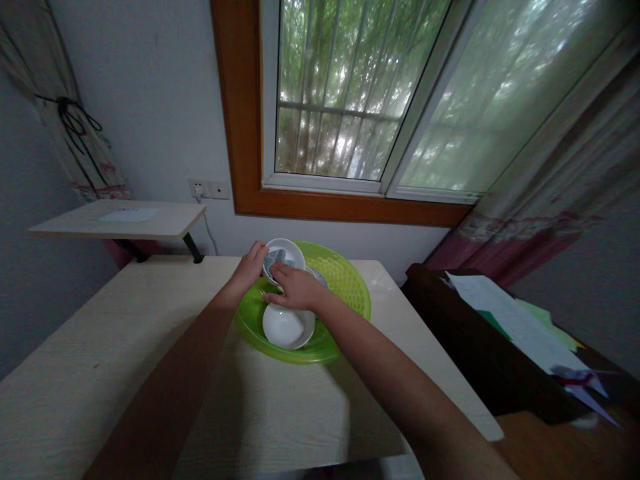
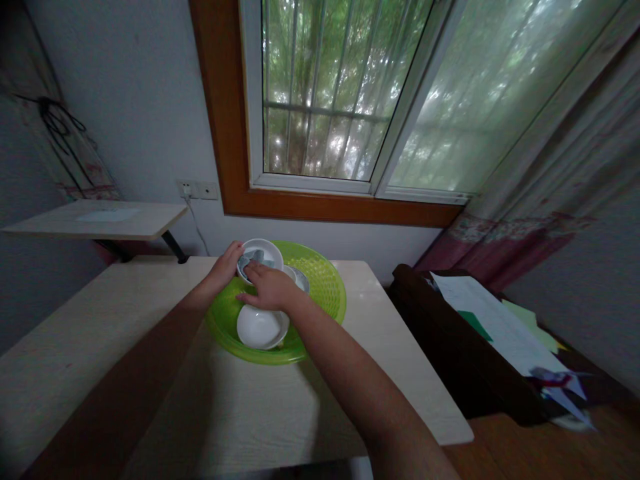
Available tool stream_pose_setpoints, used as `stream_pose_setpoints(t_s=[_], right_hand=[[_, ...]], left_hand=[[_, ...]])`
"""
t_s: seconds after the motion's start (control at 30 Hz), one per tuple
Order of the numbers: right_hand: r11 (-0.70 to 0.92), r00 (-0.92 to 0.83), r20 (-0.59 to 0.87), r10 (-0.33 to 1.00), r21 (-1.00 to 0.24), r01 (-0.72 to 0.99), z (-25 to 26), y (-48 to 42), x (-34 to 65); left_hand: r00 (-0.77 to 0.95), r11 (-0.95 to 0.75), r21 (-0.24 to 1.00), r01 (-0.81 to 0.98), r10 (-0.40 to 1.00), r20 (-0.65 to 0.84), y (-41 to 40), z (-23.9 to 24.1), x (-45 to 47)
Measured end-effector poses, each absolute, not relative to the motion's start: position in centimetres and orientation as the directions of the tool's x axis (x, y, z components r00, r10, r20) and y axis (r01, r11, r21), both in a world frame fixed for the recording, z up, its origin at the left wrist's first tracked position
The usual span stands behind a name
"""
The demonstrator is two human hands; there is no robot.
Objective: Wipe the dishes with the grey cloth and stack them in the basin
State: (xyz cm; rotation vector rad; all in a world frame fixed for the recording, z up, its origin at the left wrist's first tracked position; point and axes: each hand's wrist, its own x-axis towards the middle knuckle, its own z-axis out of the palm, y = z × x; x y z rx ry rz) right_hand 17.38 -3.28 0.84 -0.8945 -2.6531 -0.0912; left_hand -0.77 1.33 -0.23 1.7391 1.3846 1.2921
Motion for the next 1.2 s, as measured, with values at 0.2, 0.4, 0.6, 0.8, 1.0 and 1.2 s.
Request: stream_pose_setpoints(t_s=[0.2, 0.4, 0.6, 0.8, 1.0, 1.2], right_hand=[[0.68, -0.654, 0.297, 0.695, 0.022, 0.733, 0.8, -3.6, 16.9], [0.526, -0.525, 0.25, 0.814, 0.066, 0.848, 2.0, -4.4, 16.3], [0.546, -0.551, 0.173, 0.816, 0.084, 0.834, 3.1, -4.7, 16.6], [0.71, -0.666, 0.27, 0.696, -0.113, 0.695, 2.6, -4.0, 17.6], [0.803, -0.728, 0.34, 0.595, -0.211, 0.557, 1.5, -3.5, 17.4], [0.816, -0.745, 0.357, 0.563, -0.099, 0.57, 0.4, -3.3, 17.0]], left_hand=[[0.028, -0.299, 0.825, 0.48, 0.945, 0.326, 1.0, -0.1, -0.7], [-0.049, -0.234, 0.8, 0.553, 0.949, 0.312, 0.1, 0.9, -0.4], [-0.072, -0.245, 0.778, 0.579, 0.935, 0.347, -0.2, 1.1, -0.3], [-0.063, -0.25, 0.773, 0.583, 0.935, 0.349, 0.1, 0.8, -0.4], [-0.032, -0.265, 0.79, 0.553, 0.94, 0.338, 0.3, 0.5, -0.6], [0.022, -0.288, 0.781, 0.555, 0.943, 0.332, 0.4, 0.3, -0.5]])
